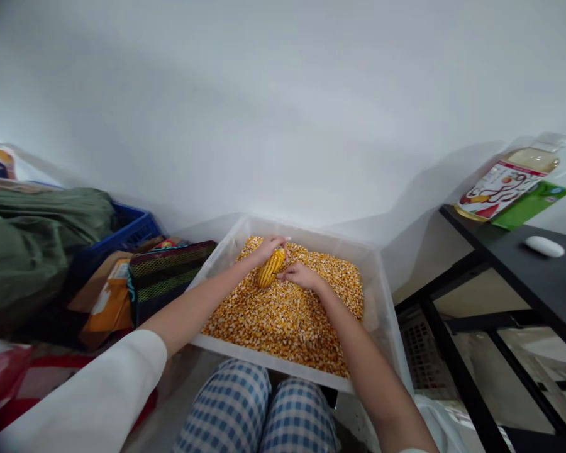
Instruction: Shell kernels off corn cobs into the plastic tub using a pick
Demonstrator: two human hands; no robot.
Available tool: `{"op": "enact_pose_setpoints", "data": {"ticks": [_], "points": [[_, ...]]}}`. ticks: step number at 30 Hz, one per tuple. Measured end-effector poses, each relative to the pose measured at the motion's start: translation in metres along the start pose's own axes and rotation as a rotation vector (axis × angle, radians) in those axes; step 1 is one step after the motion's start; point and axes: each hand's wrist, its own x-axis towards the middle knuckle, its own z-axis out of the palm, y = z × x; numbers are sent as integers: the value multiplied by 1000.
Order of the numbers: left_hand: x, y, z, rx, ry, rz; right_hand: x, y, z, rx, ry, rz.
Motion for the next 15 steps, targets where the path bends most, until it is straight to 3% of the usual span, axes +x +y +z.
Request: {"op": "enact_pose_setpoints", "data": {"ticks": [3,8,15], "points": [[3,-7,-7,-73,83,-38,0,-3,-1,-33,-9,6],[7,-16,-19,-211,260,-144,5,-17,15,-104,108,71],[8,-19,-21,-222,320,-141,11,-26,33,-115,199,190]]}}
